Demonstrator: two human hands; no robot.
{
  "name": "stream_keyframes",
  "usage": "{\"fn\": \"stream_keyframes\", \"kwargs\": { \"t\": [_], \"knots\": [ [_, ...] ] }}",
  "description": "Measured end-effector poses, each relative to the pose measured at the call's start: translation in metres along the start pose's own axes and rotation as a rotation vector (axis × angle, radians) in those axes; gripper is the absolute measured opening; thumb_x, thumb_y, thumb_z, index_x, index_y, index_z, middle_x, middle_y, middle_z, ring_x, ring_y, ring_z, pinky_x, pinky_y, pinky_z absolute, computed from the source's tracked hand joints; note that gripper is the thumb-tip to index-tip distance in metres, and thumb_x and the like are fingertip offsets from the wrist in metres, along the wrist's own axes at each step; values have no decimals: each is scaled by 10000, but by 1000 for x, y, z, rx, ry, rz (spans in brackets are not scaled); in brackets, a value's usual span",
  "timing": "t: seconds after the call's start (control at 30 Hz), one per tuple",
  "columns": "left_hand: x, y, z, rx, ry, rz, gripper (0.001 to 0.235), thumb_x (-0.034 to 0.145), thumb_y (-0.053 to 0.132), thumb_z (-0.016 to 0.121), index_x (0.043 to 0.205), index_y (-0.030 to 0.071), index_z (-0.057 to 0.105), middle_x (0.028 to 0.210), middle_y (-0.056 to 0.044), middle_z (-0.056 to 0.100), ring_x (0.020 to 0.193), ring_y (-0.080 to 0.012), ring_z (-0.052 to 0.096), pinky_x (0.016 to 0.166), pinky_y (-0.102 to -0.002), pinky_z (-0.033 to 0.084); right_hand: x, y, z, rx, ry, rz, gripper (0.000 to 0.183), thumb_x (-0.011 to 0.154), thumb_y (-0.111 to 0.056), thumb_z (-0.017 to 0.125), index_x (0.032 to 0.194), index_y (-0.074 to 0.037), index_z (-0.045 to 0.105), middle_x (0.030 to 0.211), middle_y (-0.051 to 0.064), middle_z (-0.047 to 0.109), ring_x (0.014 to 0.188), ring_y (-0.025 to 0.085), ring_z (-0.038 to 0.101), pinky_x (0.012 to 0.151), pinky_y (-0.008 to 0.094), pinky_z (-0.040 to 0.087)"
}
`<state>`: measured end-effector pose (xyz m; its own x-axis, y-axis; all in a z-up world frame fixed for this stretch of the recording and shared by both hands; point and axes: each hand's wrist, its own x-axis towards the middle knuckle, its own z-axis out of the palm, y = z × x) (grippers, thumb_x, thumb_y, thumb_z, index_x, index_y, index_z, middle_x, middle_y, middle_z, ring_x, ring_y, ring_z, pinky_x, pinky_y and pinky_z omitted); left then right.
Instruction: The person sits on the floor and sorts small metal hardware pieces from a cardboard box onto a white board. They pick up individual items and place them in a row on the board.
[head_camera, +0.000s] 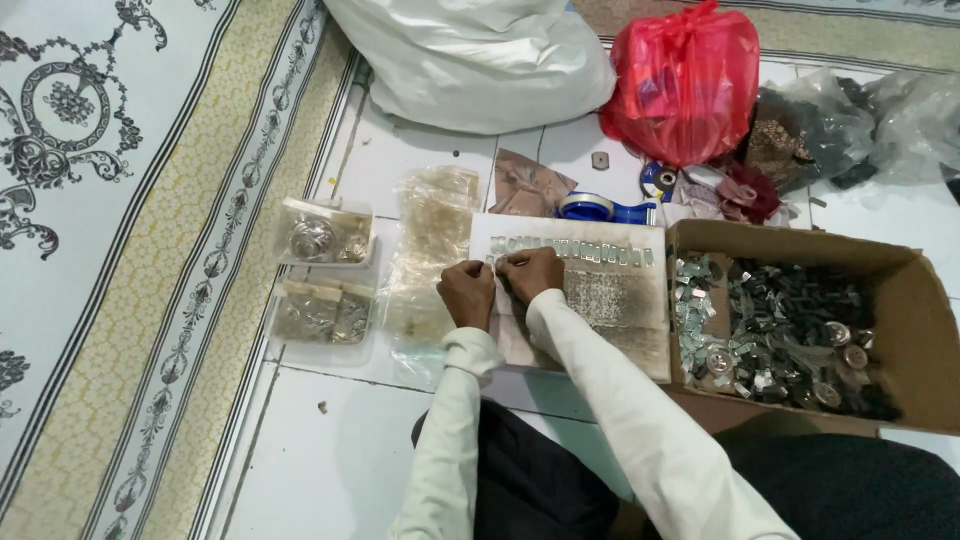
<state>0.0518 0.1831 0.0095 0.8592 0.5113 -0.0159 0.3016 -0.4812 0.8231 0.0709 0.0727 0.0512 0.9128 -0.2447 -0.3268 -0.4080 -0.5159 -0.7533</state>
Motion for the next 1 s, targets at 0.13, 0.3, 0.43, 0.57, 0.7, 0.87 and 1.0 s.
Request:
{"fn": "stream_keyframes", "kwargs": {
  "t": [0.13,0.3,0.43,0.57,0.7,0.87,1.0],
  "knots": [
    [-9,12,-13,-45,23,63,179,762,128,737,904,50,813,773,-171,762,792,-410,744,742,-493,596,-25,-10,-19,99,5,-28,212,785,-182,735,971,-124,820,676,140,755,629,273,763,719,376,637],
    [-11,0,-10,-10,11,212,295,691,134,820,970,41,800,747,-180,725,752,-391,733,756,-483,590,8,27,-10,42,16,-24,194,848,-191,725,1011,-164,827,974,136,796,1014,385,742,850,483,604],
    [-13,-1,-8,26,16,252,346,676,124,858,1003,37,786,771,-167,708,770,-374,731,774,-472,587,7,23,-10,49,7,-6,207,843,-167,762,1042,-180,821,978,113,798,1021,356,744,831,475,606],
    [-13,-2,-7,31,14,279,359,689,133,861,1024,45,767,792,-148,688,784,-361,725,782,-468,578,1,12,-14,79,4,-8,228,771,-159,816,999,-166,819,858,102,792,895,306,770,814,437,629],
    [-14,-9,-8,-35,26,323,319,676,135,868,980,106,776,787,-114,680,700,-325,717,725,-431,586,-2,14,-13,-17,51,-142,141,771,-186,821,905,-142,828,881,141,794,993,402,741,869,493,604],
    [-17,-12,-8,-83,44,311,303,677,144,874,964,133,780,785,-99,673,668,-288,716,707,-411,588,-11,24,-9,-28,89,-209,174,803,-177,765,964,-143,823,907,125,793,972,380,750,850,482,612],
    [-17,-17,0,-66,64,314,305,681,163,876,970,161,780,804,-70,668,654,-263,717,703,-408,592,-23,22,-17,-8,62,-284,230,827,-112,741,1044,-88,815,993,191,785,1003,420,737,864,499,610]
  ]
}}
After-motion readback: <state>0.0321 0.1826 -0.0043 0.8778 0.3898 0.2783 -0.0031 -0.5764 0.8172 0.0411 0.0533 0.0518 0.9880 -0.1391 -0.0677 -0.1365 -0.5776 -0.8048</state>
